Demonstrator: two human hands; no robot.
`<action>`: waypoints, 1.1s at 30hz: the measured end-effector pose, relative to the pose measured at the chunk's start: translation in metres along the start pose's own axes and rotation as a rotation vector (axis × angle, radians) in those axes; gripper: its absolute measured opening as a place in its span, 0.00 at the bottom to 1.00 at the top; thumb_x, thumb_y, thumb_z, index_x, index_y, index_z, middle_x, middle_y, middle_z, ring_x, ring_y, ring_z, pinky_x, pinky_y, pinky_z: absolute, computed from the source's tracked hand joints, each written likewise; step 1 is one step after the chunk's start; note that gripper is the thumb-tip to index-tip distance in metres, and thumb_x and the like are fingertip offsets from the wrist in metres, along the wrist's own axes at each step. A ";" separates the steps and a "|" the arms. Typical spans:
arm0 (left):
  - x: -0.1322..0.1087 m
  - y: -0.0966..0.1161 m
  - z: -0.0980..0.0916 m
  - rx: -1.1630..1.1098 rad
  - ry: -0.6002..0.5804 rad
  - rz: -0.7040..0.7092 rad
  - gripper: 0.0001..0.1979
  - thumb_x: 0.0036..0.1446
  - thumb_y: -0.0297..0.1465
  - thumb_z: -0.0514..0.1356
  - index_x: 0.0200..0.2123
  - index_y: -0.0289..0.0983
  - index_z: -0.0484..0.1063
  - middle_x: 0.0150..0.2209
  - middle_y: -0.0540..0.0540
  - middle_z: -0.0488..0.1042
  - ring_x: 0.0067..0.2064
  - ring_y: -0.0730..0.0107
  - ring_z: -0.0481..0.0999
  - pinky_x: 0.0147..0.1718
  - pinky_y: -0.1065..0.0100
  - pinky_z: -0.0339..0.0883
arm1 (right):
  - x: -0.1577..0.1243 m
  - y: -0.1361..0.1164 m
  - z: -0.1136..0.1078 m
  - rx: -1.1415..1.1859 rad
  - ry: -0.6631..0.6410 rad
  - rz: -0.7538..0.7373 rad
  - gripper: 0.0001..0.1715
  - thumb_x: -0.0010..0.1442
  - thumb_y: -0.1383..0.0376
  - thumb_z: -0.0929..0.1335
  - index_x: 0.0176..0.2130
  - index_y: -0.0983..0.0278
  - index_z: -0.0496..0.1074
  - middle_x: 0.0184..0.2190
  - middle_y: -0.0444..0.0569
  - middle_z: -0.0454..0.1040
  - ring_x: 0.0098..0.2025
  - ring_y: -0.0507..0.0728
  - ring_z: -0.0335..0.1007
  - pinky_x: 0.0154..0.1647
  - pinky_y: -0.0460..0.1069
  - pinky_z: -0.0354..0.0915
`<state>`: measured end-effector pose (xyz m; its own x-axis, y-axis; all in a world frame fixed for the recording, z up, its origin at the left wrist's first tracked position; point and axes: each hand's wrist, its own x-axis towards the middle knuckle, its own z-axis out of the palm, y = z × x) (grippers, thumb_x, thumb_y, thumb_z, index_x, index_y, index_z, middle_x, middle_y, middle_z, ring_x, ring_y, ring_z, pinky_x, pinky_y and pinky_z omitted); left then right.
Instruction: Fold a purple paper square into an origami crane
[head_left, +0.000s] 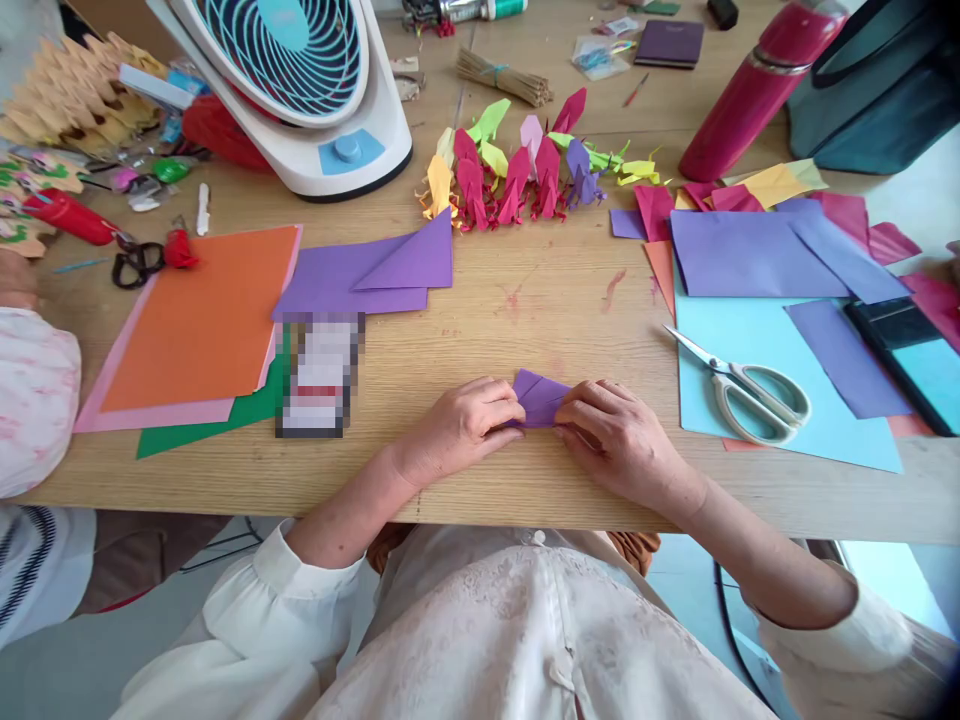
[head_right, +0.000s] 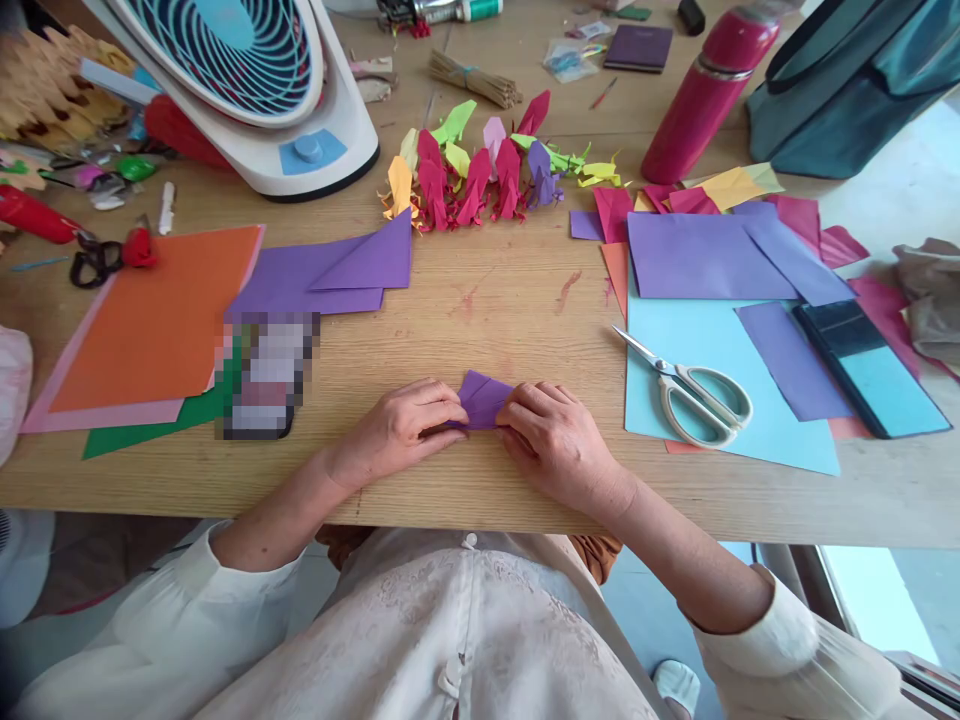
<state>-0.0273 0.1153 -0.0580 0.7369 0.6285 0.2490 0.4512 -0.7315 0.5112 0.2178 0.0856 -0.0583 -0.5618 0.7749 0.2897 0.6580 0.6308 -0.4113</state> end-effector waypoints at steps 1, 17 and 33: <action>0.000 0.001 0.000 0.027 0.006 0.006 0.03 0.65 0.28 0.61 0.40 0.36 0.75 0.38 0.47 0.75 0.41 0.69 0.74 0.42 0.68 0.68 | 0.000 0.000 0.000 0.012 -0.004 0.006 0.08 0.68 0.67 0.64 0.36 0.63 0.72 0.37 0.51 0.74 0.37 0.57 0.67 0.40 0.53 0.61; -0.006 0.008 0.006 0.178 0.053 -0.132 0.06 0.67 0.29 0.58 0.35 0.36 0.70 0.33 0.48 0.72 0.37 0.66 0.72 0.40 0.64 0.63 | 0.005 -0.006 0.000 0.042 0.007 0.144 0.09 0.67 0.66 0.66 0.34 0.63 0.71 0.33 0.50 0.72 0.35 0.56 0.66 0.37 0.52 0.63; 0.006 0.010 0.005 0.189 -0.030 -0.234 0.03 0.65 0.29 0.58 0.42 0.38 0.68 0.35 0.49 0.76 0.37 0.64 0.75 0.40 0.61 0.60 | 0.016 -0.006 0.000 -0.060 -0.056 0.295 0.11 0.67 0.63 0.65 0.32 0.62 0.69 0.31 0.47 0.68 0.28 0.53 0.64 0.29 0.49 0.57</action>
<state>-0.0159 0.1103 -0.0549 0.6154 0.7796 0.1164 0.6940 -0.6060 0.3888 0.2052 0.0943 -0.0509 -0.3680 0.9225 0.1169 0.8242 0.3818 -0.4182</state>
